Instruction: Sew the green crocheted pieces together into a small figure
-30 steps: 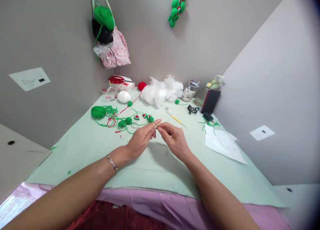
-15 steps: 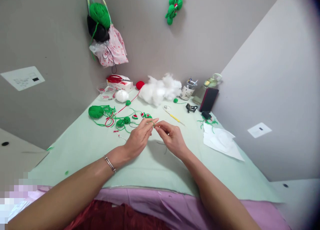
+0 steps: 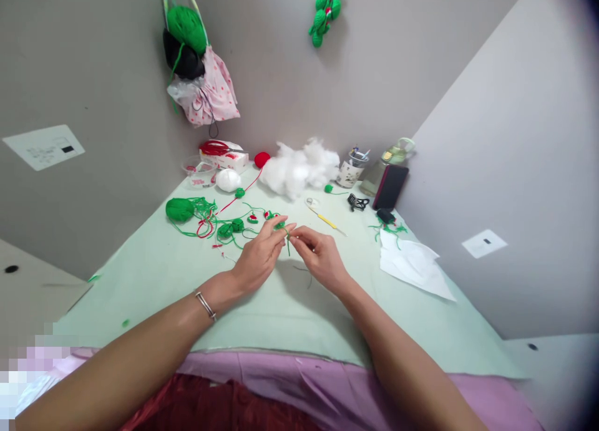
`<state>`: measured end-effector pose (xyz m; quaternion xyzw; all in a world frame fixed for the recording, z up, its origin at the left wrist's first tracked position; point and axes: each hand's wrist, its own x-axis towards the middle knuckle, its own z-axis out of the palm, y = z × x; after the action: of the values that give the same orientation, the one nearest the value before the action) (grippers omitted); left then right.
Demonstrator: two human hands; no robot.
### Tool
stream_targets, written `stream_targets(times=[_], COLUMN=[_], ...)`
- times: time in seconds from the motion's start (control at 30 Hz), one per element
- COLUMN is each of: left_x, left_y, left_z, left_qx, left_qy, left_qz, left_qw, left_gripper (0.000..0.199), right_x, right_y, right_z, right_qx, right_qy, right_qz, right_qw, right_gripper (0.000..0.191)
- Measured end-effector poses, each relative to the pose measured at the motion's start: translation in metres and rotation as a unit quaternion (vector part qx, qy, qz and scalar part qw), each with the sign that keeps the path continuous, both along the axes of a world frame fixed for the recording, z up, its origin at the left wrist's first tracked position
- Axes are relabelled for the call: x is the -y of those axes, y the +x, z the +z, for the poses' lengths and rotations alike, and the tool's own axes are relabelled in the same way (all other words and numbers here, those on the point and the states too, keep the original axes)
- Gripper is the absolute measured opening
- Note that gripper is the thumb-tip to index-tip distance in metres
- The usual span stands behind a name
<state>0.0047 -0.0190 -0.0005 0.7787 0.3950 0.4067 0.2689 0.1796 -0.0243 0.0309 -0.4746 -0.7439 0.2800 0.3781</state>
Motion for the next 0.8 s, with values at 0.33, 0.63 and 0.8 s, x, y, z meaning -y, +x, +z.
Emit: stream_targets(times=[0.33,0.63,0.8], left_x=[-0.0026,-0.0085,-0.0103], left_y=[-0.0009,-0.0033,-0.0035], left_z=[-0.0014,-0.0064,-0.008], left_qx=[-0.037,-0.101,-0.129], left_qy=[0.021,0.067,0.083], left_qz=[0.008,0.026,0.037], left_qw=[0.999,0.992,0.987], left_gripper=[0.041,0.044,0.047], right_x=[-0.0005,-0.0042,-0.0066], right_y=[-0.0004,0.0025,0.0047], right_z=[0.0008,0.0025,0.0006], right_qx=[-0.028,-0.064,-0.079], right_qy=[-0.031,-0.082,-0.096], right_qz=[-0.011,0.012,0.01], right_qw=[0.999,0.995,0.992], right_gripper=[0.025,0.024,0.025])
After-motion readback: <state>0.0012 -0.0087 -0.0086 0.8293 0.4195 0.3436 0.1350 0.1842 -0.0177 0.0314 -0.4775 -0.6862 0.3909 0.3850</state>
